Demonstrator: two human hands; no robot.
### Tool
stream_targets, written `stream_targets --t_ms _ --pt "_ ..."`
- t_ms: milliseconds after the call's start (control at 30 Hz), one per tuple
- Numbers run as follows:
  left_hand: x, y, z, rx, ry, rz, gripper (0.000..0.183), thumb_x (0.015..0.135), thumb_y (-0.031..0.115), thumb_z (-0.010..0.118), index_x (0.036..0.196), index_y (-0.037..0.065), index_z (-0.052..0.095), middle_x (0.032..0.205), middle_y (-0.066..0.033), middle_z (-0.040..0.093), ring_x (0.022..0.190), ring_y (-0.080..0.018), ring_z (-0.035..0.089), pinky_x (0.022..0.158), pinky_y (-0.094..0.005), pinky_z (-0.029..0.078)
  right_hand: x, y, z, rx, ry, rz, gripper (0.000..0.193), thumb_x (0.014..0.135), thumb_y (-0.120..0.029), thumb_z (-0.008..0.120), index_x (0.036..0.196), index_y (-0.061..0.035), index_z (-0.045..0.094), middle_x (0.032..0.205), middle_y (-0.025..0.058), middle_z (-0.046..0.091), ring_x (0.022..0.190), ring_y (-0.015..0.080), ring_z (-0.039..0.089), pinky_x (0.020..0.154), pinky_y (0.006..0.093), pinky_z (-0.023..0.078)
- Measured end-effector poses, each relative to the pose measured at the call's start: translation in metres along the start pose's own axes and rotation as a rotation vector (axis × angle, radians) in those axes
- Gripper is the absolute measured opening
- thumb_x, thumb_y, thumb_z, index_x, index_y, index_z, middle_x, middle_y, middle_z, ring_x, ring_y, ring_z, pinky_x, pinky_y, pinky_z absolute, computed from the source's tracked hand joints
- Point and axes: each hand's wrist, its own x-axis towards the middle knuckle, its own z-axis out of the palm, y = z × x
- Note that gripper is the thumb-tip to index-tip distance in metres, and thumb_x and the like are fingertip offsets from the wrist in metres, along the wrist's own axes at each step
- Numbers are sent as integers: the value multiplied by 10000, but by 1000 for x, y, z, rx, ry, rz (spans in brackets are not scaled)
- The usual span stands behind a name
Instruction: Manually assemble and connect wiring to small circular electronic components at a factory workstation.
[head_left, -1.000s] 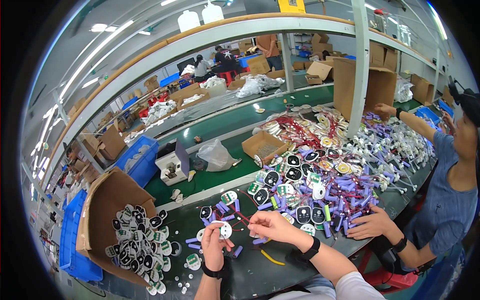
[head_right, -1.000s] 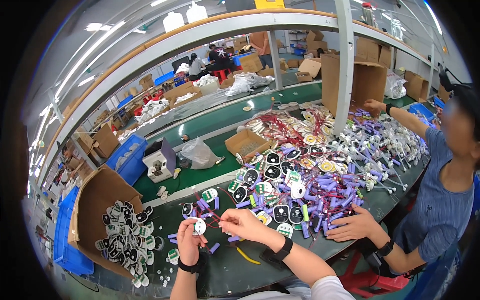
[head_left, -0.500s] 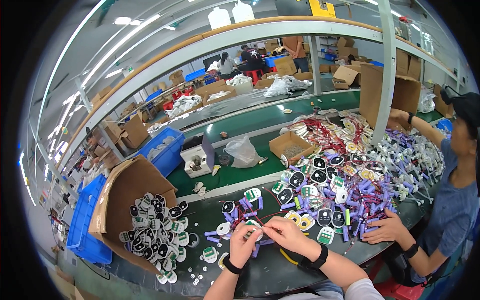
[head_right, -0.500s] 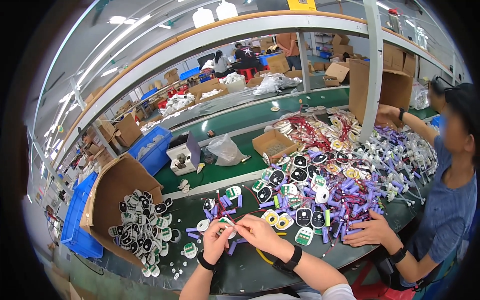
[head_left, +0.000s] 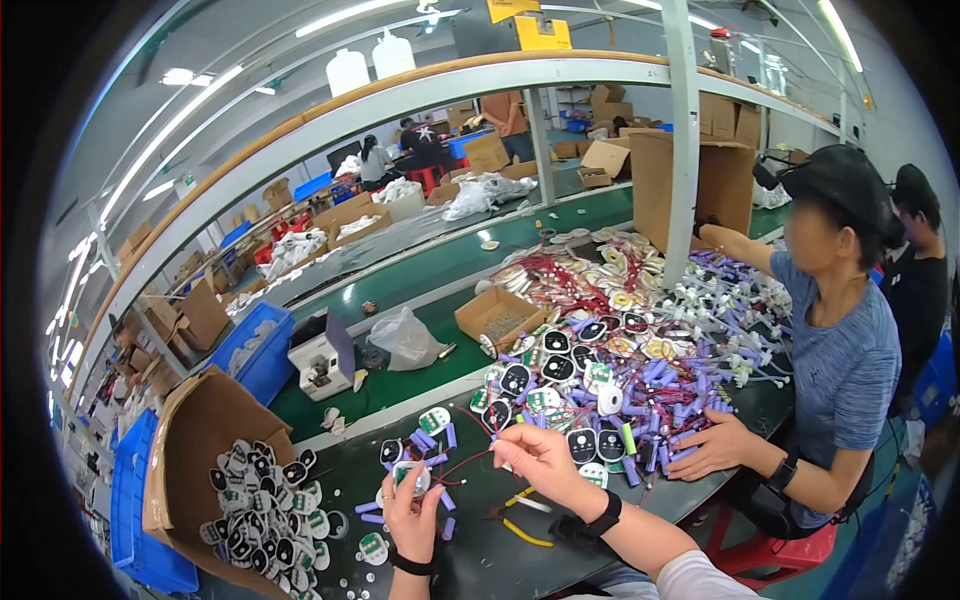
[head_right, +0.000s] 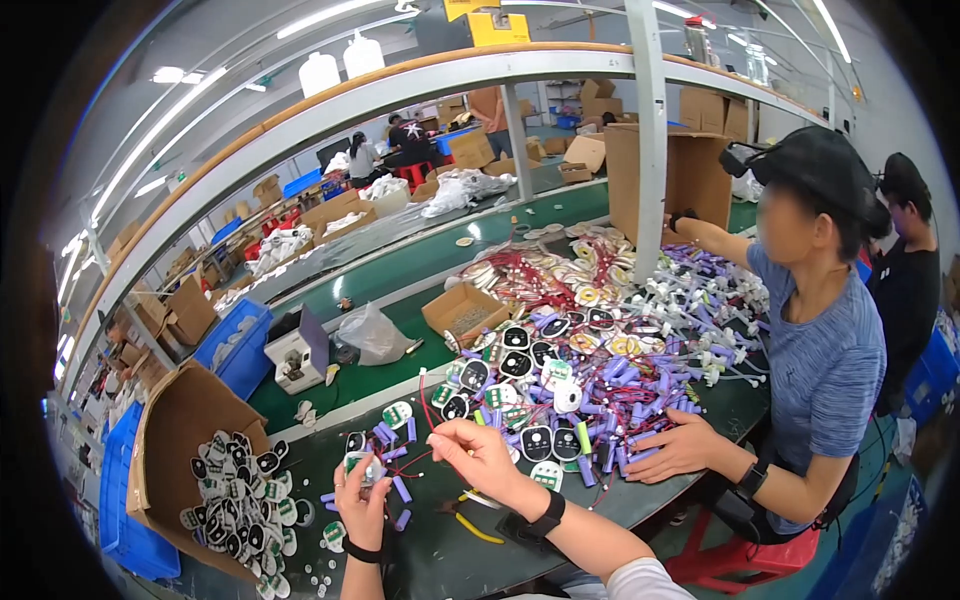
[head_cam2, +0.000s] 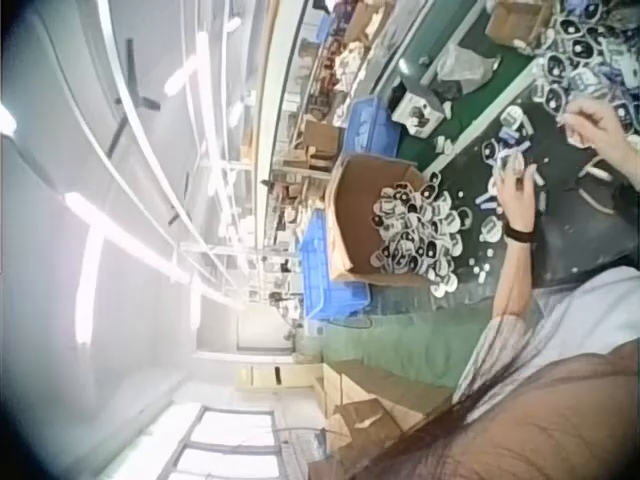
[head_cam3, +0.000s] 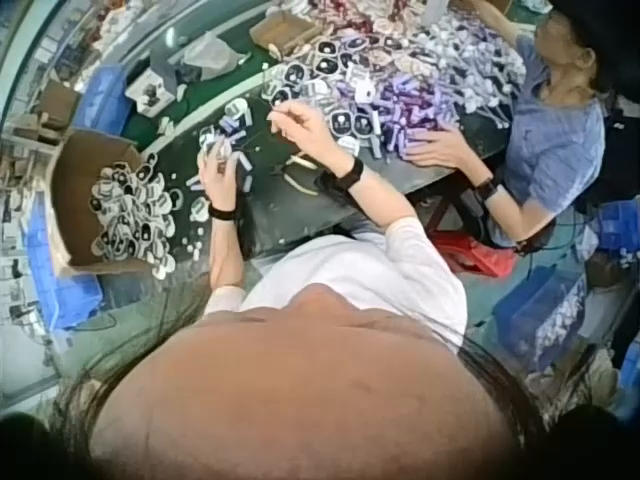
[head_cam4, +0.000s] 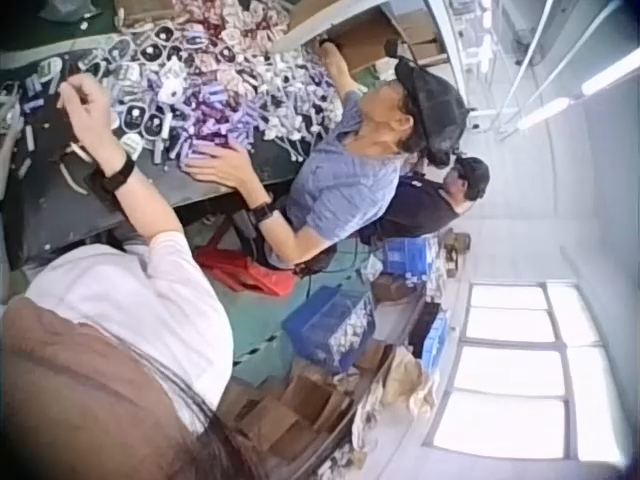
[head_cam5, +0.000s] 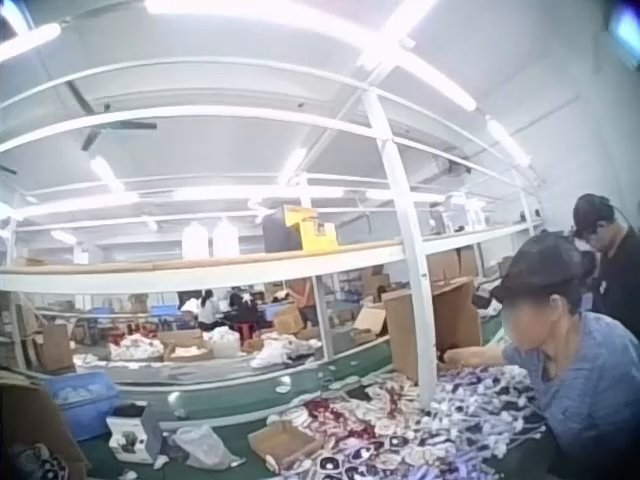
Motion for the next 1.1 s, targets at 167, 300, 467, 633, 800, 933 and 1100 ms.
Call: stream_targets --t_ms 167,300,467,633,800,933,1100 --pt "-5 5 -2 -84 130 -55 359 798 -40 563 1155 3 560 1205 -153 431 807 -165 583 588 -232 484 -4 7 9 70 -21 -49 151 926 -134 523 960 -7 597 691 -9 574 568 29 488 485 200 375" --pt "-10 9 1 52 -11 169 294 860 -4 482 1144 -13 554 1157 -135 454 754 -180 629 628 -249 493 -11 10 14 -67 -279 90 161 927 -179 523 922 -30 585 609 2 542 560 59 514 496 228 385" --pt "-16 26 -3 42 106 154 296 859 15 488 1145 -36 542 1151 -132 454 740 -156 607 609 -239 472 -18 22 37 -138 -373 -43 145 904 -151 517 898 -14 565 718 78 576 610 188 558 563 300 435" --pt "-19 7 6 -281 -65 -17 231 843 -14 497 1062 -25 570 1071 -99 471 580 -73 484 464 -190 382 -18 33 32 -139 -400 -31 169 905 -168 510 851 -17 563 692 72 578 591 185 559 540 303 425" --pt "-18 19 5 -268 -125 -19 92 834 6 552 904 2 610 923 -70 511 534 -62 450 452 -177 347 -19 35 34 -144 -431 27 172 897 -189 523 851 -39 591 636 61 570 545 190 551 512 315 423" --pt "-18 25 9 -185 -67 -13 53 836 22 567 817 0 612 812 -56 515 529 -89 475 448 -216 358 -22 19 38 -417 -190 -102 156 880 -191 561 879 -46 619 703 52 594 566 175 567 509 299 431" --pt "-19 23 12 93 -114 140 48 768 12 619 770 -14 579 770 -105 526 564 -176 536 455 -265 375 -23 23 40 -259 -121 -216 137 808 -123 653 894 -17 636 916 59 593 623 153 582 554 262 469"
